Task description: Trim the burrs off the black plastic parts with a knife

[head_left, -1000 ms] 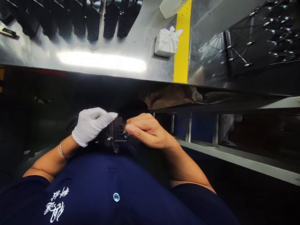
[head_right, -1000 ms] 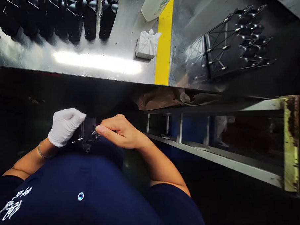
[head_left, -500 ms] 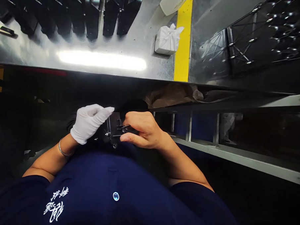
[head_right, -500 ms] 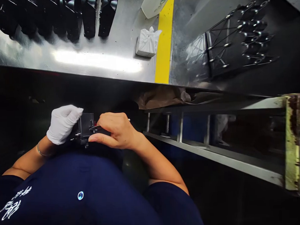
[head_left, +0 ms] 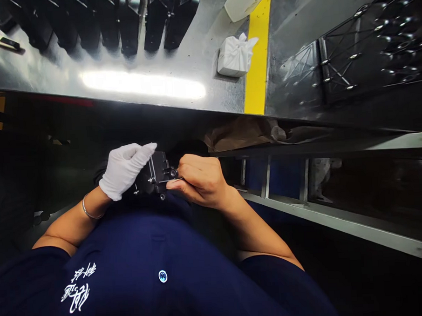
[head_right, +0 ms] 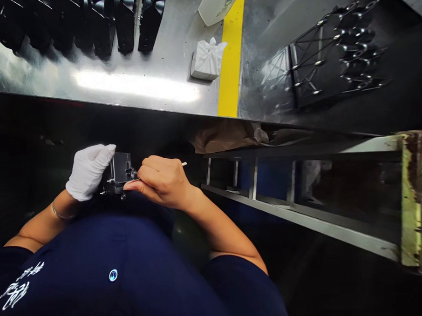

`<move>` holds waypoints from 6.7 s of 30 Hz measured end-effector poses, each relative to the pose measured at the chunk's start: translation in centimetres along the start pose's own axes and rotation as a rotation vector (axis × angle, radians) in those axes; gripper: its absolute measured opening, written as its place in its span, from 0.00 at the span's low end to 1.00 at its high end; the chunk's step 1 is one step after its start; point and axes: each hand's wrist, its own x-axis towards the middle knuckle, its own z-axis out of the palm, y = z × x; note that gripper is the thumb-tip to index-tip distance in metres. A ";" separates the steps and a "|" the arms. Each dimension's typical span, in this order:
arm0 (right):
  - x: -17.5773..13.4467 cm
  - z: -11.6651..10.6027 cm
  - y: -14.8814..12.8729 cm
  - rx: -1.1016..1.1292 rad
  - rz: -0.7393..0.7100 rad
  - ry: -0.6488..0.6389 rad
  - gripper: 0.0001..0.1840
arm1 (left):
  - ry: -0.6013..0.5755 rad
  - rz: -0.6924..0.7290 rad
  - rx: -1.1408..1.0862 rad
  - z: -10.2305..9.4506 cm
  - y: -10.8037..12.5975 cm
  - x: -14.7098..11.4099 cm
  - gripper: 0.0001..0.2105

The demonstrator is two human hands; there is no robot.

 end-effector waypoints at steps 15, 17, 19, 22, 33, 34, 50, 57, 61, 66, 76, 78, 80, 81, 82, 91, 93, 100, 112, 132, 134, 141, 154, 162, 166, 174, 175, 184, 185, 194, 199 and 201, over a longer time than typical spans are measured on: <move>0.2 0.2 0.4 -0.305 0.030 0.076 0.27 | 0.064 -0.119 -0.091 0.4 0.5 0.3 0.23; 0.3 0.2 0.3 -0.313 0.026 0.053 0.27 | 0.072 -0.114 -0.088 0.4 0.5 0.3 0.23; 0.3 0.1 0.3 -0.299 0.028 0.044 0.27 | 0.073 -0.113 -0.077 0.4 0.5 0.3 0.24; 0.2 -0.1 0.4 -0.272 0.049 0.067 0.25 | 0.065 -0.125 -0.057 0.4 0.6 0.2 0.23; 0.2 -0.7 0.5 -0.079 0.110 -0.172 0.27 | 0.054 -0.100 -0.031 0.3 0.9 0.4 0.24; 0.2 -0.9 0.6 0.014 0.117 -0.220 0.27 | 0.049 -0.102 -0.030 0.4 0.9 0.4 0.25; 0.3 0.7 1.2 -0.294 0.186 0.137 0.12 | -0.076 -0.290 -0.098 0.9 -0.8 2.0 0.21; -0.1 0.7 1.2 -0.364 0.207 0.126 0.14 | -0.075 -0.282 -0.135 0.9 -1.2 2.1 0.21; -0.2 0.7 1.0 -0.357 0.197 0.151 0.13 | -0.072 -0.325 -0.136 1.0 -1.1 2.0 0.20; -0.3 0.9 1.0 -0.313 0.219 0.163 0.14 | -0.054 -0.317 -0.170 1.0 -1.2 2.0 0.20; -0.5 1.6 0.6 -0.250 0.232 0.141 0.14 | -0.057 -0.366 -0.169 0.8 -1.2 1.7 0.20; -0.6 1.7 0.5 -0.196 0.228 0.132 0.14 | -0.051 -0.377 -0.165 0.8 -1.3 1.7 0.20; -0.7 1.4 0.4 -0.141 0.235 0.113 0.13 | -0.037 -0.370 -0.152 0.9 -1.3 1.6 0.20; -0.6 1.2 0.4 -0.100 0.238 0.097 0.12 | -0.033 -0.364 -0.142 0.9 -1.2 1.5 0.20; -0.5 0.9 0.4 -0.042 0.235 0.075 0.13 | -0.031 -0.360 -0.132 0.9 -1.0 1.5 0.20; 0.1 -0.7 0.0 -0.060 0.142 0.114 0.13 | 0.066 -0.199 -0.091 0.7 1.0 0.8 0.18; 0.1 -0.5 -0.1 -0.070 0.142 0.090 0.14 | 0.082 -0.194 -0.103 0.6 0.9 0.7 0.17; 0.2 -1.7 -0.4 0.323 0.248 -0.103 0.17 | 0.112 -0.198 -0.129 0.7 1.0 0.3 0.20; -0.4 -1.3 -0.3 0.800 0.316 0.021 0.17 | 0.152 -0.129 -0.208 0.9 1.7 0.2 0.23; 3.0 0.2 -0.7 0.548 0.510 0.488 0.06 | 0.098 0.272 -0.291 -0.8 0.9 -0.5 0.09; 3.1 0.3 -0.9 0.550 0.521 0.484 0.06 | 0.095 0.299 -0.281 -0.7 0.8 -0.6 0.08; 2.8 0.5 -1.2 0.615 0.564 0.435 0.11 | 0.074 0.311 -0.257 -1.2 0.8 -1.1 0.07; 4.3 -3.2 1.4 -0.104 -0.129 0.093 0.22 | -0.277 -0.137 -0.376 -3.0 1.9 -0.2 0.19; 4.4 -4.1 1.4 -0.243 -0.169 0.003 0.28 | -0.272 -0.139 -0.407 -2.6 1.7 -0.1 0.20; 4.1 -3.6 1.5 -0.230 -0.216 0.011 0.28 | -0.269 -0.132 -0.384 -2.5 1.8 -0.3 0.19; 3.4 -4.3 0.9 -0.002 -0.134 -0.082 0.29 | -0.604 0.173 -0.085 -3.8 4.1 0.0 0.10; 3.3 -4.4 0.8 0.028 -0.133 -0.142 0.28 | -0.666 0.196 -0.040 -4.0 4.4 0.1 0.10; 2.4 -4.0 0.8 0.091 -0.171 -0.224 0.30 | -0.736 0.067 -0.040 -3.6 3.6 0.3 0.09; 2.4 -3.9 0.8 0.071 -0.161 -0.208 0.30 | -0.716 0.050 -0.054 -3.6 3.4 0.3 0.09; 2.5 -3.8 0.9 -0.089 -0.185 -0.120 0.31 | -0.550 0.052 -0.123 -3.2 2.5 0.3 0.09; 2.4 -3.6 1.0 -0.118 -0.134 -0.017 0.31 | -0.515 -0.062 -0.247 -2.6 2.3 0.2 0.14; 2.3 -3.5 1.0 -0.126 -0.146 -0.024 0.31 | -0.498 -0.066 -0.264 -2.5 2.4 0.2 0.16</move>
